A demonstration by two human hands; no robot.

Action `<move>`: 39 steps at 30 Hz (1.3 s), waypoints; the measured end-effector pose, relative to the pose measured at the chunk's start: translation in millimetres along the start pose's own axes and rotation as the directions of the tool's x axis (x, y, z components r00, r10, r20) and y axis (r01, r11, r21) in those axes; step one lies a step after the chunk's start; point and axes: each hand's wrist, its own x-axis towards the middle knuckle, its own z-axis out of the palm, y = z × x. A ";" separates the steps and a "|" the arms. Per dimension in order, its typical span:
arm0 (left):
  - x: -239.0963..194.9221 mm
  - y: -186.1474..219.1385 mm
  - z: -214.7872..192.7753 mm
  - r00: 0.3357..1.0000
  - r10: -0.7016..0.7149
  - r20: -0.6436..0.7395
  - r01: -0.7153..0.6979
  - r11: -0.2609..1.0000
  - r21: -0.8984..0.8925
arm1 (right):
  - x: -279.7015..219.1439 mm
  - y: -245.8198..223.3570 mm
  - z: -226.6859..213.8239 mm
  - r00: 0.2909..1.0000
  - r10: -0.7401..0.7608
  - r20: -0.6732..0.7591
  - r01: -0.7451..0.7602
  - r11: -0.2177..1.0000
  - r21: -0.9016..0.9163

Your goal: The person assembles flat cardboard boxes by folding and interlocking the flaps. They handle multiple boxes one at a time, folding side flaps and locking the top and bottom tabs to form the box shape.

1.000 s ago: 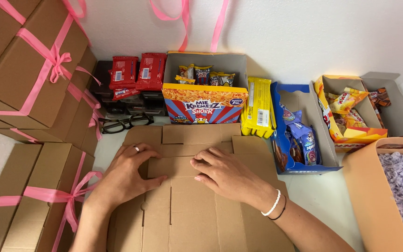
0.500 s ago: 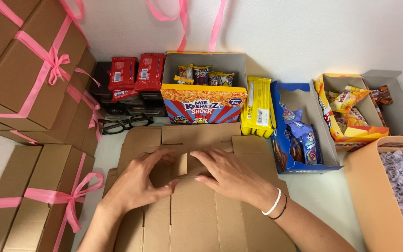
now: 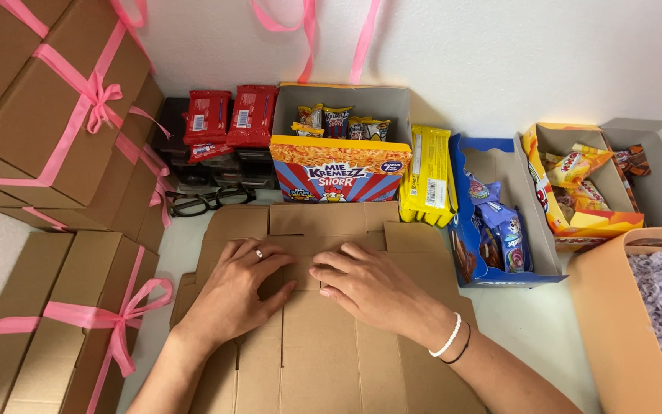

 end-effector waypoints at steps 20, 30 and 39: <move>-0.7 4.3 -5.0 0.993 0.109 -0.054 -0.091 0.959 0.269 | 3.6 -3.9 10.5 0.988 -0.032 -0.150 0.010 0.989 -0.145; -15.3 37.4 16.5 0.995 0.042 0.085 -0.083 0.818 0.569 | -0.1 1.1 20.5 0.996 -0.017 -0.093 0.002 0.987 -0.163; -12.4 9.6 8.5 0.997 -0.058 -0.057 0.066 0.988 0.139 | 1.2 4.8 23.3 0.990 -0.017 -0.142 0.012 0.999 -0.037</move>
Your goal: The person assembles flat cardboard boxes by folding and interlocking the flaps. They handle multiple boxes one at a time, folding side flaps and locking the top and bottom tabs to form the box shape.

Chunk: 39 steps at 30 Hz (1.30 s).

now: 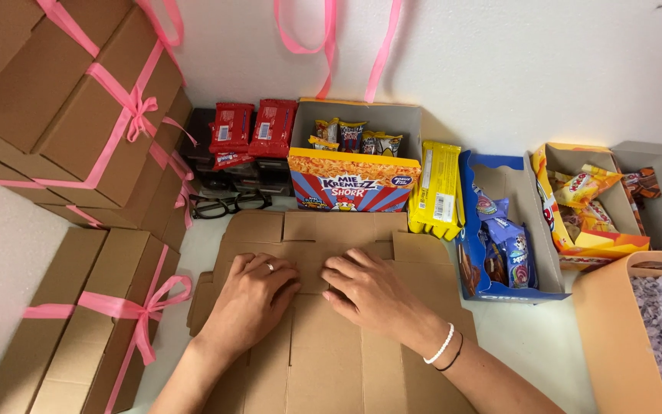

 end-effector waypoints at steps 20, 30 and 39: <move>-3.5 2.3 3.3 1.000 -0.006 0.004 0.005 0.990 0.144 | 7.6 -5.2 -8.1 0.998 -0.016 -0.065 0.017 1.000 0.019; -21.9 35.4 6.7 0.999 0.017 0.048 -0.041 0.832 0.553 | 2.6 -4.3 -4.2 0.999 -0.016 -0.033 0.016 1.000 -0.007; -19.7 49.0 -11.6 0.998 -0.040 0.057 0.031 0.988 0.150 | 2.2 -4.1 -4.8 1.000 -0.009 -0.009 0.008 0.999 -0.031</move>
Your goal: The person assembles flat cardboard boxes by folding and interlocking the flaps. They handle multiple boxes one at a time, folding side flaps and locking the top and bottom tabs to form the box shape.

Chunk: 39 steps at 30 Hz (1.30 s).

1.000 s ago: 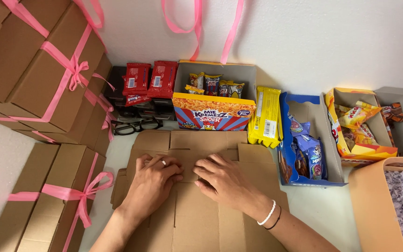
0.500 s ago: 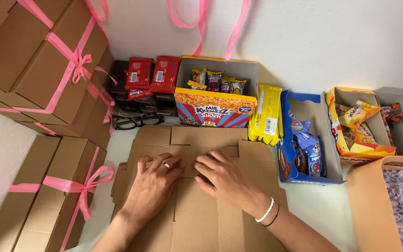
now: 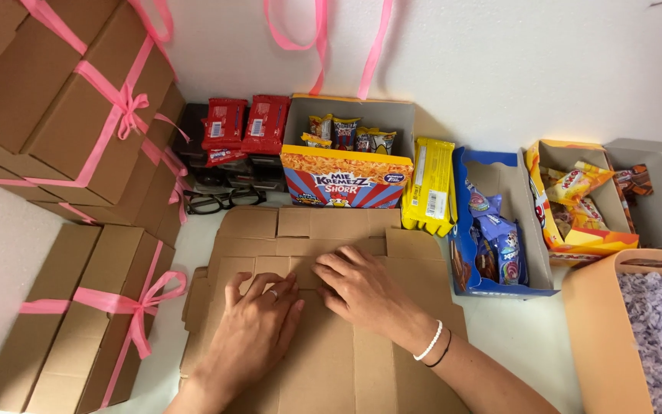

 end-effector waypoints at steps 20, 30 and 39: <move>36.0 -20.1 13.3 0.985 0.174 0.025 -0.175 0.960 0.218 | -2.4 0.5 1.9 1.000 0.000 0.015 -0.001 0.999 0.043; 18.0 -0.1 55.6 0.974 0.221 -0.043 -0.185 0.894 0.408 | -0.1 1.2 -5.6 1.000 -0.014 0.003 0.014 1.000 0.025; 21.3 0.1 48.1 0.999 0.047 -0.009 -0.040 0.914 0.403 | 0.5 -1.3 -9.3 1.000 0.006 0.021 -0.007 1.000 0.012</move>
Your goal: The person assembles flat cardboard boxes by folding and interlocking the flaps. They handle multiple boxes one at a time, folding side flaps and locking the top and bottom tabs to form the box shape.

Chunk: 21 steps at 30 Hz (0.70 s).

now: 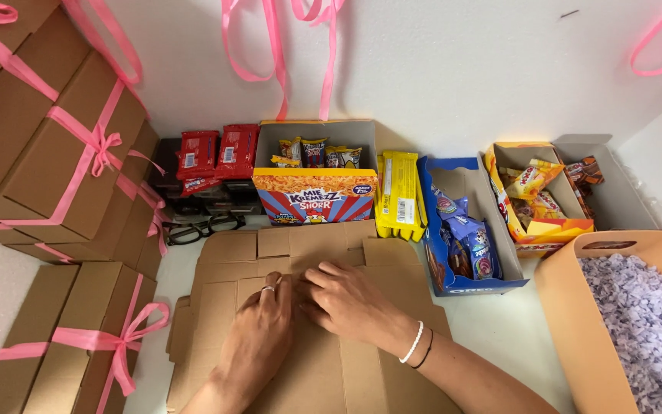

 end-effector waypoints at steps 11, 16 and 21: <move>15.8 6.3 11.2 0.986 -0.055 0.155 0.038 0.993 0.114 | -2.1 1.7 -4.2 0.999 0.019 0.047 -0.023 0.997 0.074; 20.2 13.4 4.4 0.981 0.069 0.182 -0.105 0.975 0.196 | -9.0 19.6 -24.2 0.946 0.130 0.295 -0.199 0.956 0.216; 25.9 13.3 18.5 0.943 0.046 0.329 -0.096 0.986 0.139 | -24.4 41.3 -41.9 0.872 0.330 0.362 -0.362 0.932 0.024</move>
